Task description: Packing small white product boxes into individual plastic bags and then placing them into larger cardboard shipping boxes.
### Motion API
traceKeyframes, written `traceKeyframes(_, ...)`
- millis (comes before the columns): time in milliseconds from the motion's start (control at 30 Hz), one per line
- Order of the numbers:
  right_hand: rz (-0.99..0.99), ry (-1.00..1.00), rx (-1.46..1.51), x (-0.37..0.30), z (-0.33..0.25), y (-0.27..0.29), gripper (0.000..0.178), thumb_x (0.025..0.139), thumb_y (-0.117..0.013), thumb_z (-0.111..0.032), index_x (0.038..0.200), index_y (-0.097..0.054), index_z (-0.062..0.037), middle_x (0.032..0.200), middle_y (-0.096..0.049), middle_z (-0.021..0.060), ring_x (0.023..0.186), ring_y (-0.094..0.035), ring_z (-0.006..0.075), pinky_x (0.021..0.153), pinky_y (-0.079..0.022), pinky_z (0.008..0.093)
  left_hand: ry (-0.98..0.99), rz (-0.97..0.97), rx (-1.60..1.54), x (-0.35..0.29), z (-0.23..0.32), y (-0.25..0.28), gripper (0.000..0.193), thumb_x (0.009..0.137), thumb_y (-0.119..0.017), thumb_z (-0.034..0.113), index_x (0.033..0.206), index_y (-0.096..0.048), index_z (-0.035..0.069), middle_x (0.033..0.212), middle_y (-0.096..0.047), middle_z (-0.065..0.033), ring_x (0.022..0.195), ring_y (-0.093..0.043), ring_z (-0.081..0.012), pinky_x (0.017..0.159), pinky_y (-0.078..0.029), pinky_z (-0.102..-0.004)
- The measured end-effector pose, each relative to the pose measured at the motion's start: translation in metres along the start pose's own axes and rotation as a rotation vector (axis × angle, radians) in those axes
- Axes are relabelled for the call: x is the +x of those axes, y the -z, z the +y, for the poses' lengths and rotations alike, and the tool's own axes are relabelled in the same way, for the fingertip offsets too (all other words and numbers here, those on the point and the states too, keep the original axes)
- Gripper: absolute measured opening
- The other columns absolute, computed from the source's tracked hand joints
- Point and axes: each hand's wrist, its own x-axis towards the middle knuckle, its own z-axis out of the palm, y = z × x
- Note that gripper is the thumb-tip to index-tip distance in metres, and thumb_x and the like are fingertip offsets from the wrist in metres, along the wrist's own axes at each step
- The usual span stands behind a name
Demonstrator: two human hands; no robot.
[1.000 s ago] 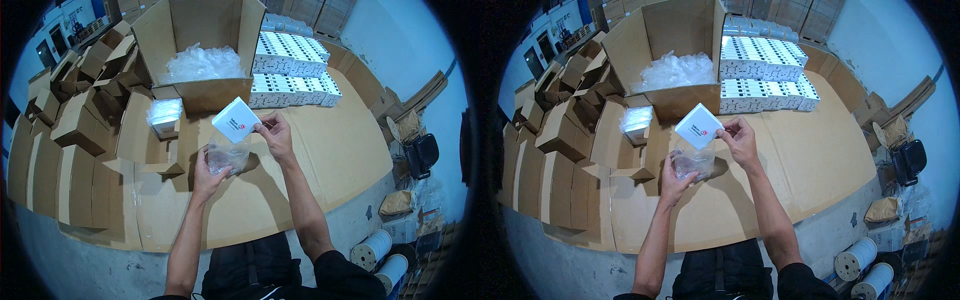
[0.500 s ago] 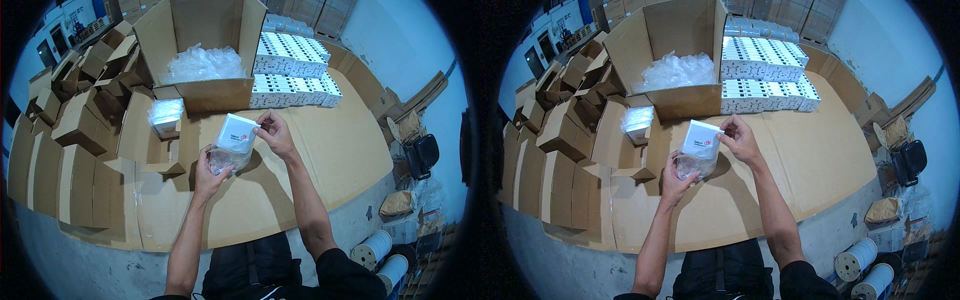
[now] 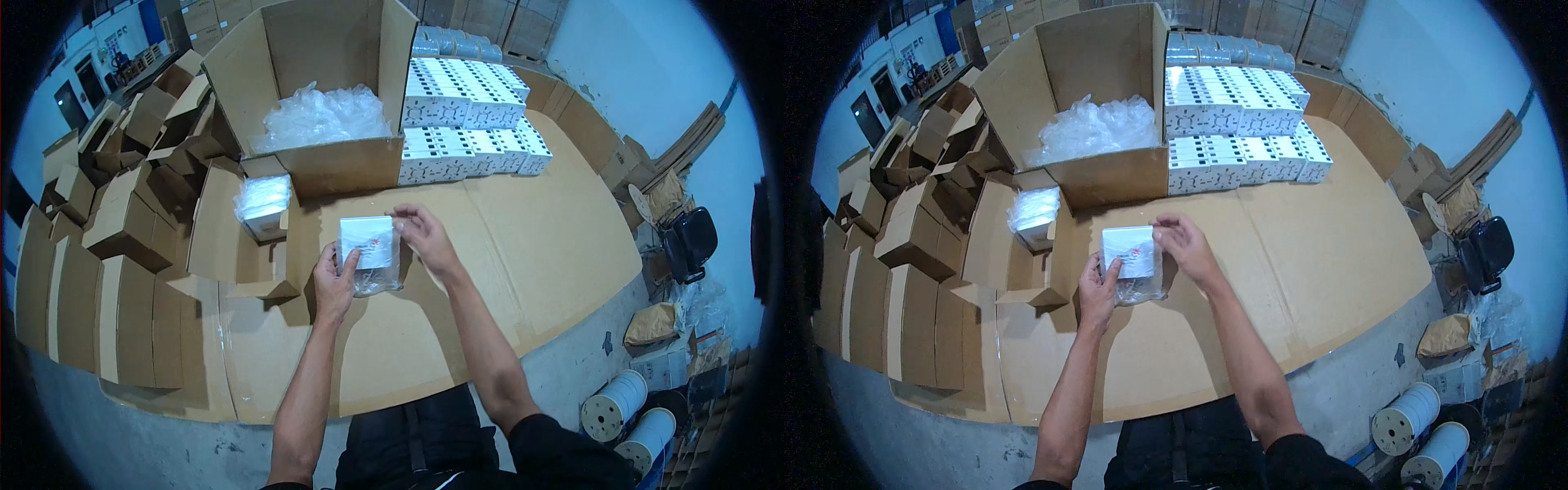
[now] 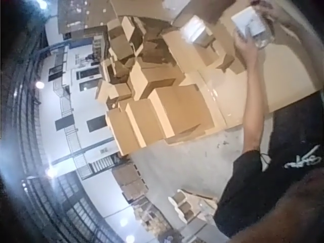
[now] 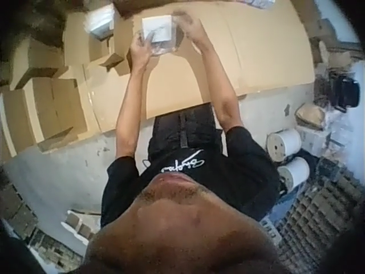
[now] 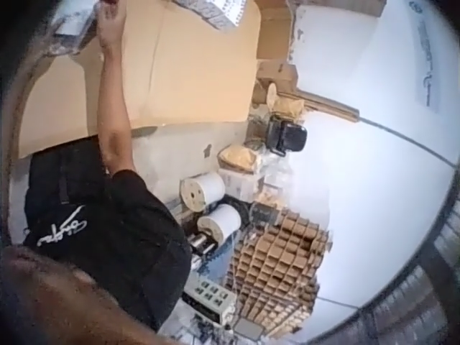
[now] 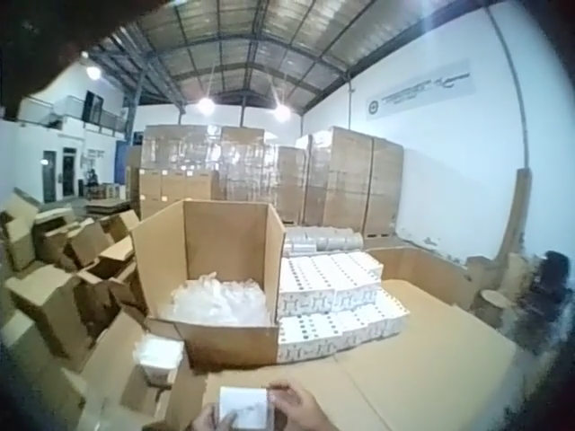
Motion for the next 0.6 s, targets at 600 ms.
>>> traceKeyframes(600, 0.198, -0.029, 0.439, -0.019, 0.031, -0.035, 0.035, 0.106, -0.057, -0.017, 0.128, -0.062, 0.0095, 0.122, -0.069, 0.0167, 0.114, -0.064, 0.0201, 0.103, -0.05, 0.0338, -0.088, 0.04, 0.169, 0.01, 0.026, -0.009, 0.041, 0.11, -0.048, 0.035, 0.125, -0.069, 0.003, 0.117, -0.067, -0.0055, 0.103, -0.061, -0.0147, 0.095, -0.048, -0.0321)
